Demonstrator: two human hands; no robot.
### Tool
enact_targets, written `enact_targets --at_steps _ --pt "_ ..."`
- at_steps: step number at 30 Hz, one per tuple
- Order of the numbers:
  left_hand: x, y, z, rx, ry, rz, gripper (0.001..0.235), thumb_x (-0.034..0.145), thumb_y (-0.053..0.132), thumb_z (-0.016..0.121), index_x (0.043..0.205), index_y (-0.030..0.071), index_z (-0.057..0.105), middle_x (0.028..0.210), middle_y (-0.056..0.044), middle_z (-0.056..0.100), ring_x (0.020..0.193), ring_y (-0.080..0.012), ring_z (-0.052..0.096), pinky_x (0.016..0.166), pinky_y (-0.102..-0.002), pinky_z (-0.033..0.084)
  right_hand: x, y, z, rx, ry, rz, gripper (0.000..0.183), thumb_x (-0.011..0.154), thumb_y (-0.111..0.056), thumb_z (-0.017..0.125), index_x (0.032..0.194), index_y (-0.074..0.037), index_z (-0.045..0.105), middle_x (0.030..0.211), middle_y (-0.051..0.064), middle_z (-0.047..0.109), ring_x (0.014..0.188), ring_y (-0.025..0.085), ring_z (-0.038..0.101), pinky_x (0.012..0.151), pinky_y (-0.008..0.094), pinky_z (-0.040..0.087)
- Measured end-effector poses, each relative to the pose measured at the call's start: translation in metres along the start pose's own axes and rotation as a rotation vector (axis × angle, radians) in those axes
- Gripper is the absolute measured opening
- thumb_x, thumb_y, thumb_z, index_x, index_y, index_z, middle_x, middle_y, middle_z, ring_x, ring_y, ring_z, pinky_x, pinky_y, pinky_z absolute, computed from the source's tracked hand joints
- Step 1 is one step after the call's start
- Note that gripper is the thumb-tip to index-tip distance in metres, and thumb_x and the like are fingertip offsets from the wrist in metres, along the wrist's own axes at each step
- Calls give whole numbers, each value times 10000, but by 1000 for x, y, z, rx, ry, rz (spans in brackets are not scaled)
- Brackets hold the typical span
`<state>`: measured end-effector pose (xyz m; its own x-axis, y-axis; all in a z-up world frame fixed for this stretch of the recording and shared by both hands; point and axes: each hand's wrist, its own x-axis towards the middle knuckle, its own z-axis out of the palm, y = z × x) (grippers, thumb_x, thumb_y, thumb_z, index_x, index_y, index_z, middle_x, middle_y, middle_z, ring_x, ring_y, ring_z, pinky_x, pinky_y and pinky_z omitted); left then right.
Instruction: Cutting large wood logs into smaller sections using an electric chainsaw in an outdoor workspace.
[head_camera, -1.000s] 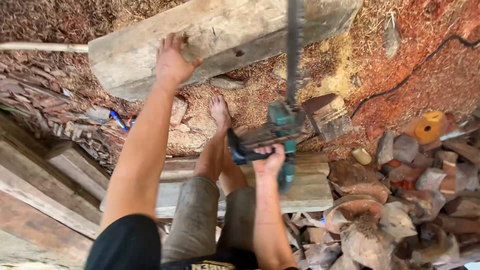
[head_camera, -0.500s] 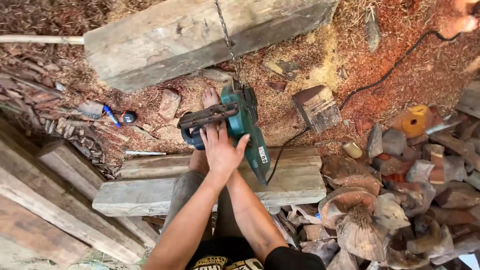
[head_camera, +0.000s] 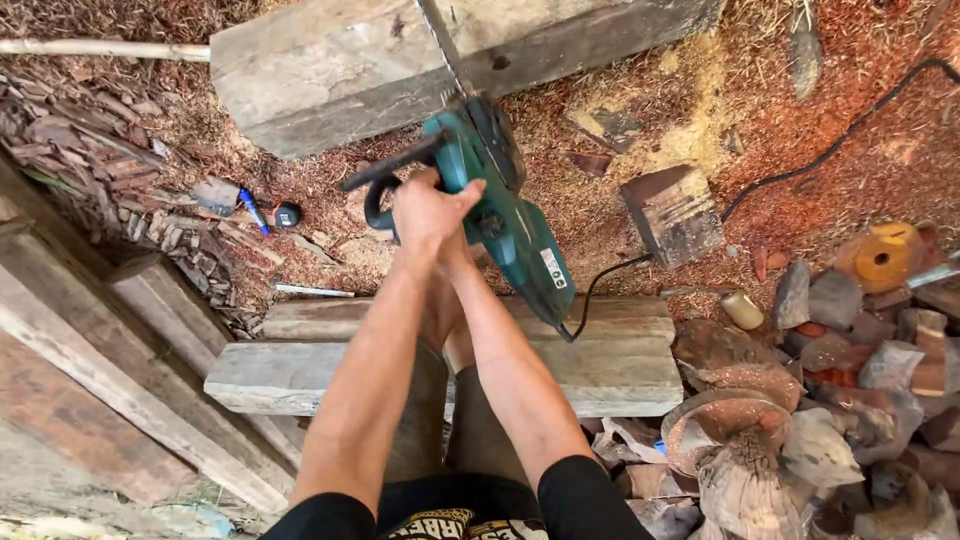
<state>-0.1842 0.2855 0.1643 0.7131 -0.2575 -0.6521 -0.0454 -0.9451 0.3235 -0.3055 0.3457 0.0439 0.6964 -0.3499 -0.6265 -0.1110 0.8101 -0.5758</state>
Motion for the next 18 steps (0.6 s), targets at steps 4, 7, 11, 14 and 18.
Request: enact_targets --at_steps 4,7,11,14,18 --pt "48 3 10 -15 66 77 575 649 554 889 710 12 708 750 -224 717 716 -376 721 714 -470 569 15 -85 15 -373 39 73 425 997 -176 636 1390 -49 534 1235 110 662 1165 189 642 987 358 534" --pt "69 3 1 -40 148 108 536 646 517 892 703 19 702 728 -201 721 694 -365 723 712 -461 574 -11 -91 -1 -926 280 -137 353 995 -180 725 1320 -104 609 1168 130 746 1115 209 717 968 332 574" --pt "86 -5 -12 -47 234 156 512 644 492 907 708 26 704 721 -183 729 681 -368 716 698 -462 571 -58 -75 -36 -1161 466 -385 587 817 -279 872 1290 -87 583 1120 207 715 1046 321 703 911 382 562" --pt "97 -6 -21 -37 218 211 527 640 504 919 740 30 712 723 -171 733 675 -364 716 684 -462 569 -43 -53 -60 -1037 440 -118 868 689 -344 900 1376 -21 481 1094 243 698 999 383 705 863 441 557" --pt "105 -5 -36 125 -51 224 700 680 696 851 885 35 748 825 -185 740 797 -371 720 781 -472 566 -37 -38 -53 -956 315 163 676 810 -274 826 1382 -52 542 1066 210 741 1018 395 723 877 457 566"
